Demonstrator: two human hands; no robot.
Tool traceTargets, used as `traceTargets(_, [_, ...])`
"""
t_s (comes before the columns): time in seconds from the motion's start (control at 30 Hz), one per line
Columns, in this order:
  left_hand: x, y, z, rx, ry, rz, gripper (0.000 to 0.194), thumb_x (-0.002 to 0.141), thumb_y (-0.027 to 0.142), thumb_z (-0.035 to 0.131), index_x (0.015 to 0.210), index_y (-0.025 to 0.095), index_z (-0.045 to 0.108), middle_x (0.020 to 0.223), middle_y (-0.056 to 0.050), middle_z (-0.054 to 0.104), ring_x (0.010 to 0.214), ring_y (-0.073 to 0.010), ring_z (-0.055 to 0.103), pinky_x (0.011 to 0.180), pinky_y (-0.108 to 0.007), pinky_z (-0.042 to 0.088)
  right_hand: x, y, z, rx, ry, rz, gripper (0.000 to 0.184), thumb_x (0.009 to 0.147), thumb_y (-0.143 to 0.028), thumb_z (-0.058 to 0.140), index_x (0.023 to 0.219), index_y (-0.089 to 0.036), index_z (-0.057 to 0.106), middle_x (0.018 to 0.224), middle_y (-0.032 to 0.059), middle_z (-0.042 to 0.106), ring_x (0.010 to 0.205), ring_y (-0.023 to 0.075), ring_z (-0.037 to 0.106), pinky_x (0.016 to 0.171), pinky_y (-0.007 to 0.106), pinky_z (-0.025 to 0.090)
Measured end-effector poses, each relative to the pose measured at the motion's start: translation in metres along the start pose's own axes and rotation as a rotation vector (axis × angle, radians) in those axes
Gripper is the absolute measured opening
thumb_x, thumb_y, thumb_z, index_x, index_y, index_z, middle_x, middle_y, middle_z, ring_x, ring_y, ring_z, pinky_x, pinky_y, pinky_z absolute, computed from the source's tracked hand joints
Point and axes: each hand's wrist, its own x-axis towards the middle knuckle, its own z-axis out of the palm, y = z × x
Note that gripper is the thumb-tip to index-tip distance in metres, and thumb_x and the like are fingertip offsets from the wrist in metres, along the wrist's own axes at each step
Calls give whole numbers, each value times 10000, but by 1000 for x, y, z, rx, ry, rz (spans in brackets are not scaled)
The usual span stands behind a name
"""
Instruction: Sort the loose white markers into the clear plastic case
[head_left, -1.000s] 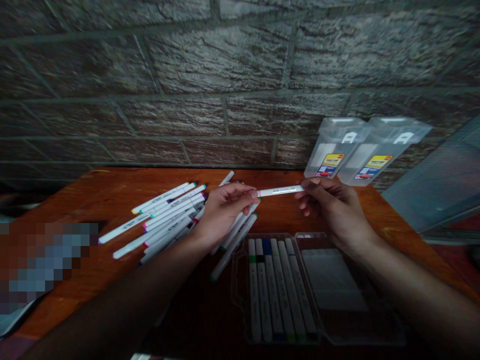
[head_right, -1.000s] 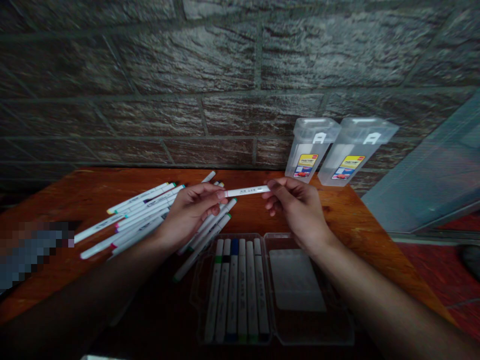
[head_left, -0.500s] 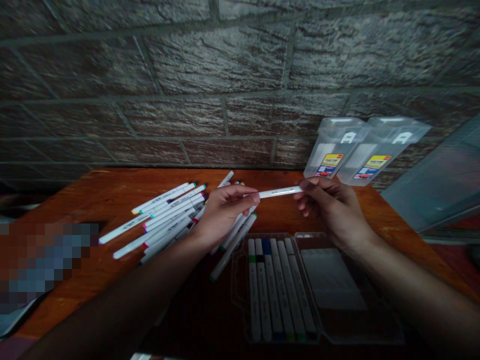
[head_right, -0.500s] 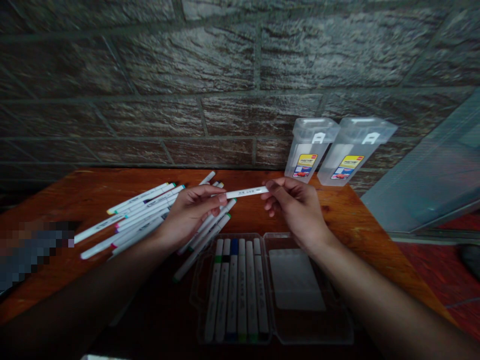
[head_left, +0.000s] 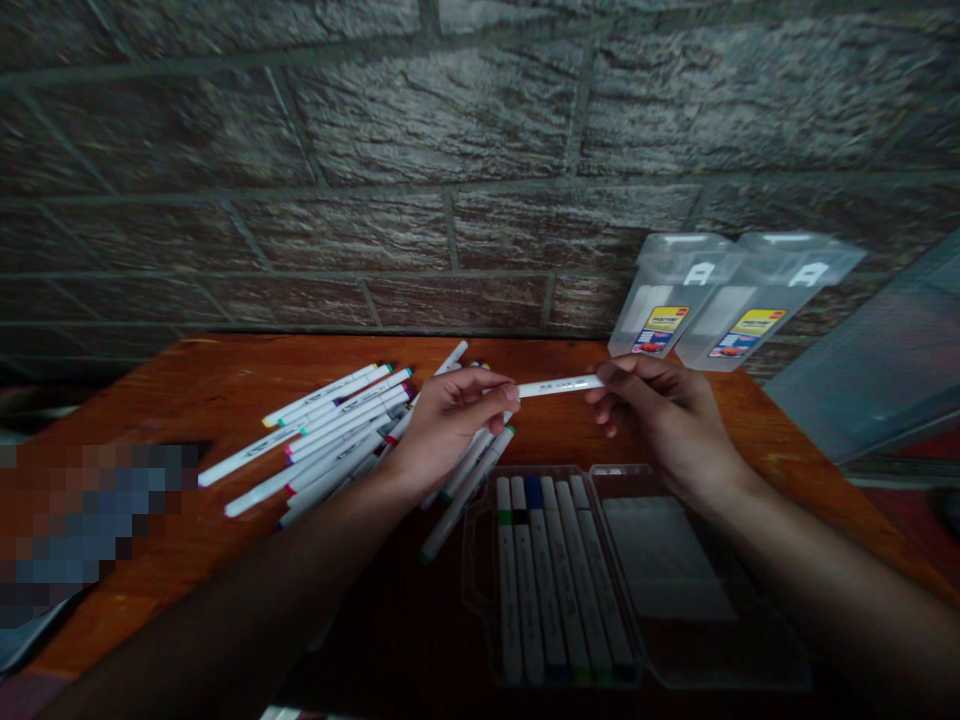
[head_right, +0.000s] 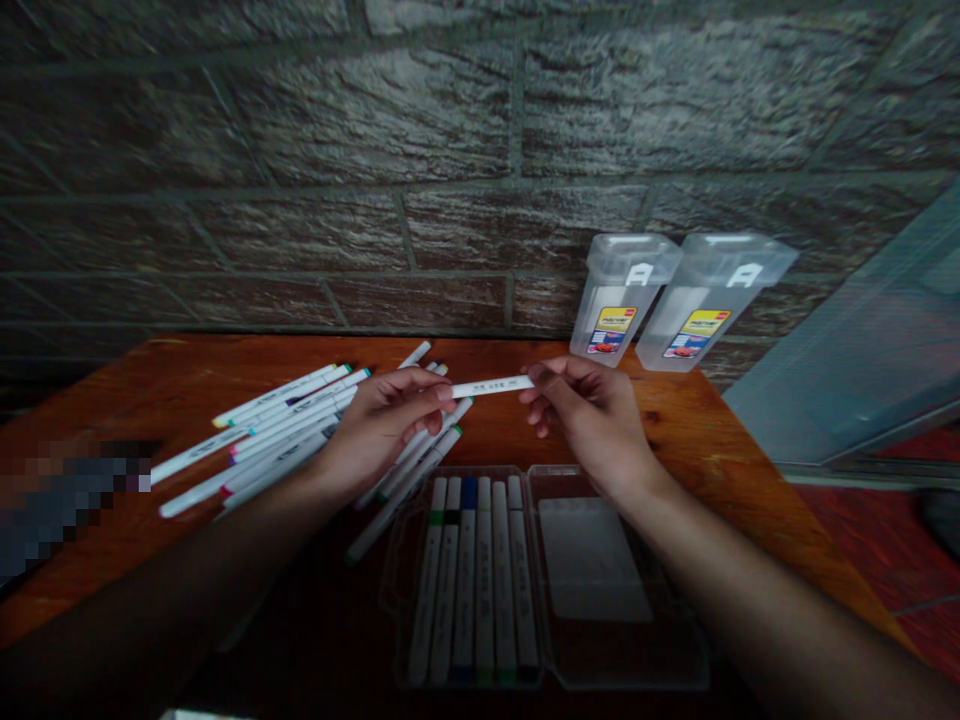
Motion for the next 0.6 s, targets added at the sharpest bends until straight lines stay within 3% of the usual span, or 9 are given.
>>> traceTargets(0.27, [-1,-2,0,-55,7,-27,234,794,310,839,972,167,790,874,-59,762,658,-96,607,626,-230,464,0,0,-1,1,4,-11,148,802,-329,798,753,-193,768,648,13,704,473,95,602,412,190,478])
traceTargets(0.6, [0,-3,0,-30,0,21,199,782,273,837,931,157,772,800,-21,720,640,-92,586,614,-234,459,1,2,-1,7,-11,-23,184,779,-355,827,759,-187,754,669,18,725,469,97,609,402,190,481])
